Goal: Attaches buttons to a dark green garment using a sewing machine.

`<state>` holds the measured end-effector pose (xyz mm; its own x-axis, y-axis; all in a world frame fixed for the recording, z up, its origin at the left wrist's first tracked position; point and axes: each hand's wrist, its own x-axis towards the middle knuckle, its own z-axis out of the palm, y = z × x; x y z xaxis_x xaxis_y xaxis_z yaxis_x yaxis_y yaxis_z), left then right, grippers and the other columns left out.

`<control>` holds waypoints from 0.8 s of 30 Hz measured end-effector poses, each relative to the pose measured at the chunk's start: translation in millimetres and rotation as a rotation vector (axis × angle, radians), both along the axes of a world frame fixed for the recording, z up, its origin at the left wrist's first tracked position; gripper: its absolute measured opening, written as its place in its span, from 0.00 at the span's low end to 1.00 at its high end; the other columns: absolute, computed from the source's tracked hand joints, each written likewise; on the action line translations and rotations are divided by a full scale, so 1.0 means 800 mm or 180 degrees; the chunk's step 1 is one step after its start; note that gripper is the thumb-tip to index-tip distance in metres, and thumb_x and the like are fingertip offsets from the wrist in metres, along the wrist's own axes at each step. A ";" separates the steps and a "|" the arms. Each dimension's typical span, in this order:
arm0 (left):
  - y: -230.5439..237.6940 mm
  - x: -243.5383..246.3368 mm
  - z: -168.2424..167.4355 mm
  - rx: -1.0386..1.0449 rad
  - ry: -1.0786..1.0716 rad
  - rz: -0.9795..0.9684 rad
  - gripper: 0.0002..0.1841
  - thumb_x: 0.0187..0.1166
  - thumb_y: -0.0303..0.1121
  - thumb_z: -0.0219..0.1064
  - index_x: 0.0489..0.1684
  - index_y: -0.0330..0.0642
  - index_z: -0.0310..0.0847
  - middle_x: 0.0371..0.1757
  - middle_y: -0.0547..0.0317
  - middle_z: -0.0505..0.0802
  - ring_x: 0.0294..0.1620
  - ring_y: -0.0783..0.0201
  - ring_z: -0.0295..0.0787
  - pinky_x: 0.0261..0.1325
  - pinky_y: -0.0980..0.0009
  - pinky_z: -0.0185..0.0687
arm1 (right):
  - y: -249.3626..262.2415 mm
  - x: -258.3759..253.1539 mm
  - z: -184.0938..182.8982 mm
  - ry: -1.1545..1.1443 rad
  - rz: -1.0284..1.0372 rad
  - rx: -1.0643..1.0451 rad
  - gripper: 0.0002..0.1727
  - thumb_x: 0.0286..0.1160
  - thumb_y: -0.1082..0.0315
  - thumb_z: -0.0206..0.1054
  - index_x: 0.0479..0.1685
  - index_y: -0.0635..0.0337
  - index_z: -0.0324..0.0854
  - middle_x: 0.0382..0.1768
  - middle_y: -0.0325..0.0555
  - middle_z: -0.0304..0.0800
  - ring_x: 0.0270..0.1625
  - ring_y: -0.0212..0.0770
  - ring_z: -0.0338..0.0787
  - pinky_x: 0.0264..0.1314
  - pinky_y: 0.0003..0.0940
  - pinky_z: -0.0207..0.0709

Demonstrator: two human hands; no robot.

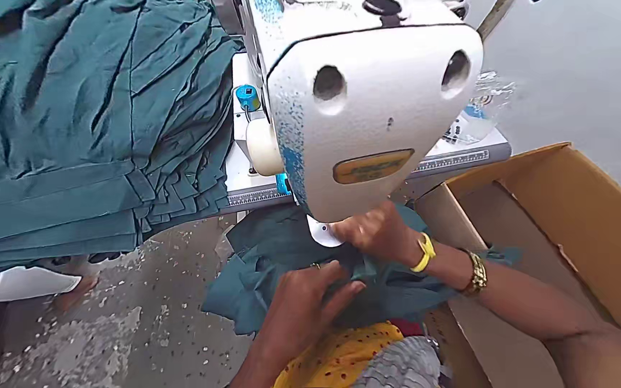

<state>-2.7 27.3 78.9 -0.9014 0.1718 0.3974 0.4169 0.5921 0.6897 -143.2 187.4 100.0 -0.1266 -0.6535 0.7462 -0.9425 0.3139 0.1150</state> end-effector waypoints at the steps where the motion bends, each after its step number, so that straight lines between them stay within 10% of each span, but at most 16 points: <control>1: 0.000 -0.003 -0.001 -0.0076 0.0002 0.0078 0.17 0.84 0.50 0.63 0.40 0.48 0.90 0.25 0.64 0.91 0.23 0.71 0.86 0.25 0.72 0.79 | -0.005 -0.003 0.004 -0.0003 -0.0093 0.0025 0.12 0.72 0.70 0.68 0.20 0.56 0.87 0.21 0.44 0.90 0.30 0.44 0.90 0.30 0.35 0.77; 9: -0.053 0.013 0.022 0.0845 0.0240 0.0202 0.13 0.85 0.46 0.65 0.46 0.50 0.91 0.44 0.74 0.96 0.48 0.87 0.90 0.55 0.86 0.85 | 0.021 0.030 0.003 -0.3099 0.1573 0.0029 0.20 0.86 0.49 0.63 0.48 0.60 0.75 0.41 0.42 0.87 0.52 0.27 0.85 0.60 0.21 0.77; 12: -0.138 0.024 0.025 0.0750 0.0349 0.0900 0.09 0.84 0.47 0.67 0.46 0.59 0.92 0.47 0.87 0.94 0.50 0.90 0.88 0.56 0.86 0.84 | 0.054 0.018 0.012 -0.2974 0.0876 -0.0242 0.16 0.82 0.54 0.68 0.47 0.59 0.78 0.39 0.36 0.87 0.49 0.21 0.84 0.58 0.18 0.77; 16: -0.174 0.035 0.001 0.0877 -0.0188 0.1612 0.10 0.79 0.41 0.68 0.40 0.45 0.88 0.38 0.82 0.92 0.39 0.91 0.86 0.45 0.89 0.83 | 0.069 0.017 0.016 -0.3197 0.0326 0.0125 0.14 0.84 0.56 0.66 0.51 0.57 0.78 0.26 0.30 0.79 0.37 0.23 0.78 0.63 0.30 0.68; 24: -0.140 -0.004 -0.016 0.1437 -0.1013 0.1673 0.11 0.87 0.36 0.57 0.34 0.48 0.81 0.25 0.78 0.85 0.26 0.85 0.82 0.32 0.86 0.79 | 0.078 -0.030 -0.012 -0.3612 -0.0523 -0.0652 0.08 0.78 0.62 0.69 0.48 0.51 0.77 0.20 0.21 0.75 0.24 0.15 0.74 0.31 0.17 0.71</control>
